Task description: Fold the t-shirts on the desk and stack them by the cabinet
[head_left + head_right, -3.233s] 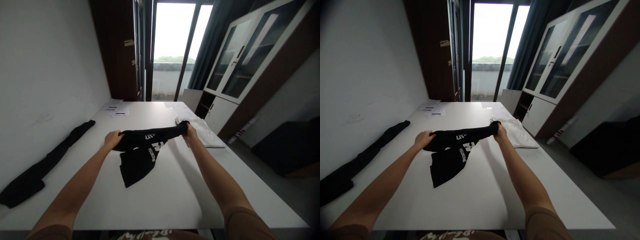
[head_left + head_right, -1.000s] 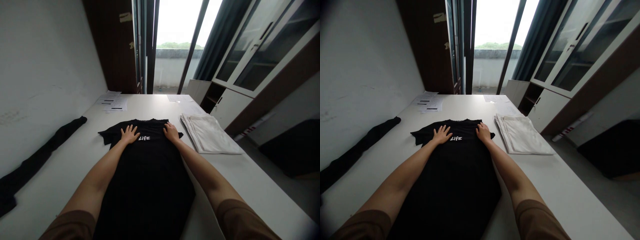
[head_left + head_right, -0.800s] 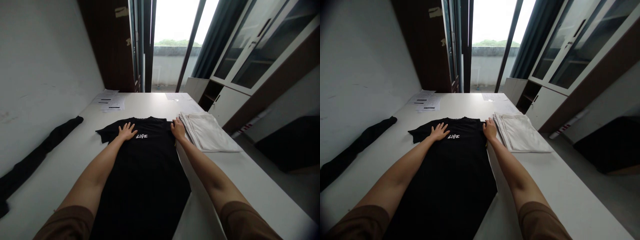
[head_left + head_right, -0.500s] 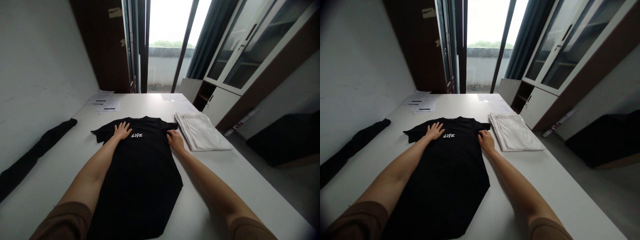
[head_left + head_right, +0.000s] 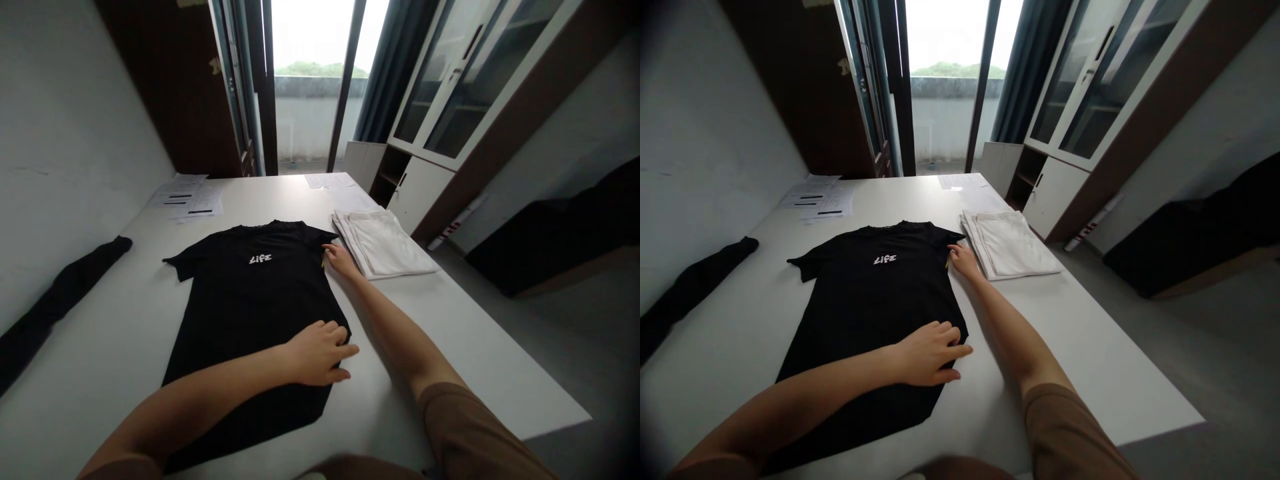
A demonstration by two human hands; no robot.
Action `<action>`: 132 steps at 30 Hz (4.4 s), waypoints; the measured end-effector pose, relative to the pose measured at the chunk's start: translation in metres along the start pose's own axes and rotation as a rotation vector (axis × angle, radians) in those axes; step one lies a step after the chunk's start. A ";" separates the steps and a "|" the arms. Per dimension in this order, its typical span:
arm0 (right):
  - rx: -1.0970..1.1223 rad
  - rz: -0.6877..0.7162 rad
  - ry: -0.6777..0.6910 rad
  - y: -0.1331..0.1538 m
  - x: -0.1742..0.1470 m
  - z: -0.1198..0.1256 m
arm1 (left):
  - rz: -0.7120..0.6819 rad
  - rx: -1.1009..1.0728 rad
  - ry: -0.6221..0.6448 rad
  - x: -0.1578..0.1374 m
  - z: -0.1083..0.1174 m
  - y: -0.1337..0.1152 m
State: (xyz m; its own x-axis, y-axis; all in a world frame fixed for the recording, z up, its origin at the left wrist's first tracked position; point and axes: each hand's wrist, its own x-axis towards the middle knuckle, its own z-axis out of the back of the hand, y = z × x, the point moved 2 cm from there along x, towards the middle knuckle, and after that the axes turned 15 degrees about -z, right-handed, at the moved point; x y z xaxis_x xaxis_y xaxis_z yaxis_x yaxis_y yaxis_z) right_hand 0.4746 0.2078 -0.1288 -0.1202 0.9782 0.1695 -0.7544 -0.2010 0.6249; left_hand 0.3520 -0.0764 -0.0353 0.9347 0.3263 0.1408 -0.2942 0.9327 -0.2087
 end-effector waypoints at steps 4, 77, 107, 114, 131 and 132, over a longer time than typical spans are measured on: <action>0.144 0.021 0.103 -0.007 0.001 0.009 | 0.240 0.079 0.118 0.017 -0.010 -0.001; -0.008 0.257 -0.168 0.054 -0.036 0.021 | 0.522 -0.073 -0.282 -0.094 0.010 0.027; -0.528 -0.163 0.021 0.051 0.010 -0.038 | 1.456 0.249 -0.108 -0.300 -0.006 0.253; -0.545 -0.143 0.064 0.036 0.018 -0.023 | 1.542 0.268 -0.101 -0.324 0.025 0.260; -0.509 0.133 0.306 0.084 0.090 -0.089 | 1.034 0.185 -0.115 -0.167 -0.005 0.356; -0.504 0.141 0.317 0.082 0.096 -0.088 | 1.051 0.177 -0.117 -0.168 -0.003 0.363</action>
State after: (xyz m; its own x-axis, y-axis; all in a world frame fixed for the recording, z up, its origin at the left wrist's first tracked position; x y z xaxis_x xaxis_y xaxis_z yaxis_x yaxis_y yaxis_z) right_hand 0.3447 0.2898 -0.1288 -0.3688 0.9277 -0.0589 -0.9204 -0.3556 0.1625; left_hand 0.0888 0.2068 -0.1376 0.1741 0.9825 0.0663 -0.9737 0.1818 -0.1373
